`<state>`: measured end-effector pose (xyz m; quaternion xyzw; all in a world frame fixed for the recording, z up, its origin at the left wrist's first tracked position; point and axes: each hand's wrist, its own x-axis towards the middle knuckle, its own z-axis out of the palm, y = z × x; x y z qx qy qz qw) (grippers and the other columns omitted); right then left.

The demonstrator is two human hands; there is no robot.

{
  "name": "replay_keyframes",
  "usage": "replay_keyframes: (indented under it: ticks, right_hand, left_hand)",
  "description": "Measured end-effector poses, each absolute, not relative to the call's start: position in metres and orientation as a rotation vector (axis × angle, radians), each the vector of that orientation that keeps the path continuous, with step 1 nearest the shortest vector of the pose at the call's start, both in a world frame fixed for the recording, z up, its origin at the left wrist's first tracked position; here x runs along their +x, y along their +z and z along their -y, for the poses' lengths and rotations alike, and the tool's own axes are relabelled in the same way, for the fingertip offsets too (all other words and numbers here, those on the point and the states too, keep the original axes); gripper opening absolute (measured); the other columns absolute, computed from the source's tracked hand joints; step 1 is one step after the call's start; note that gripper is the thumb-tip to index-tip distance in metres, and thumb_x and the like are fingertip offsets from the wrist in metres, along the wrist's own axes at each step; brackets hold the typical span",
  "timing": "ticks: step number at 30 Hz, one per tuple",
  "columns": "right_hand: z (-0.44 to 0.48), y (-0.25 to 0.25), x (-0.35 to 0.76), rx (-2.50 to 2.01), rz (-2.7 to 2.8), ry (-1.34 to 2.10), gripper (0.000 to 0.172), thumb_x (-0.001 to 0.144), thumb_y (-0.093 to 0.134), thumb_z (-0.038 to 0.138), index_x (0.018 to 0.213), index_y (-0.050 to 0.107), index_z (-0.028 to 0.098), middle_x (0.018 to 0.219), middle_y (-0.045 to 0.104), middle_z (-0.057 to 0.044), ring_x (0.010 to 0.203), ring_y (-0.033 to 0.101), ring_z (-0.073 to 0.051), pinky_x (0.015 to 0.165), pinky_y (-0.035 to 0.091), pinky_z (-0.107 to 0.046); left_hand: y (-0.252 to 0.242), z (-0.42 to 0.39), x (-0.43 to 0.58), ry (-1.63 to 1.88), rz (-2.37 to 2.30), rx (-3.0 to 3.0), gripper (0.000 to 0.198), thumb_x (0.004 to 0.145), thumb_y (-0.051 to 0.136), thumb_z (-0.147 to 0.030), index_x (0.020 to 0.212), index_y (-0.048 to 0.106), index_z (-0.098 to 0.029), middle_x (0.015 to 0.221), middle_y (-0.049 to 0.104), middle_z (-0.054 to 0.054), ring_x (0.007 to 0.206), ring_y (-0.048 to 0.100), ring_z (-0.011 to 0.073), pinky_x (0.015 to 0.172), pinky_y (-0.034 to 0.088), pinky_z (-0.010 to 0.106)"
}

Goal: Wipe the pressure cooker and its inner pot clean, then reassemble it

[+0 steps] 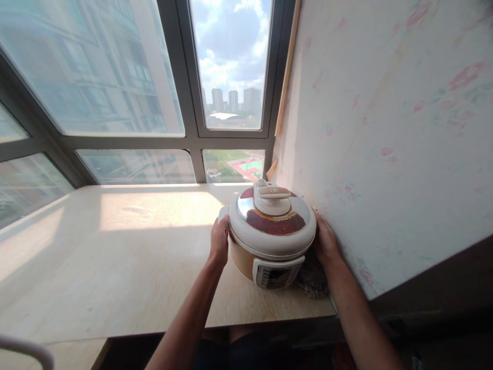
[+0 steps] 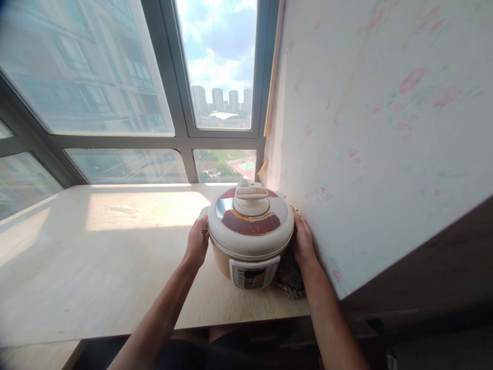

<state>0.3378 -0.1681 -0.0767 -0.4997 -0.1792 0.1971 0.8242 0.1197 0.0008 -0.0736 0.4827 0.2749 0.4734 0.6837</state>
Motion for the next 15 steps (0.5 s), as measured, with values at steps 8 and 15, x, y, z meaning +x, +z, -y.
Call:
replay_keyframes:
  ticks: [8,15]
  right_hand:
    - [0.16,-0.084,0.333,-1.065,0.294,0.331,0.049,0.079,0.072,0.059,0.108,0.074,0.019,0.104,0.078,-0.007,0.106,0.072,-0.03,0.097,0.057,-0.048]
    - [0.137,-0.083,0.304,-1.013,0.386,0.498,0.048,0.08,0.068,0.065,0.101,0.074,0.022,0.092,0.079,-0.006,0.106,0.072,-0.031,0.095,0.058,-0.049]
  left_hand:
    - [-0.073,0.003,0.117,1.018,-0.578,0.866,0.033,0.079,0.068,-0.049,0.092,0.067,-0.018,0.083,0.069,0.002,0.071,0.061,0.014,0.062,0.047,0.026]
    - [-0.073,-0.015,0.077,1.006,-0.59,0.767,0.036,0.074,0.07,-0.048,0.095,0.066,-0.02,0.079,0.069,0.0,0.063,0.061,0.0137,0.051,0.042,0.025]
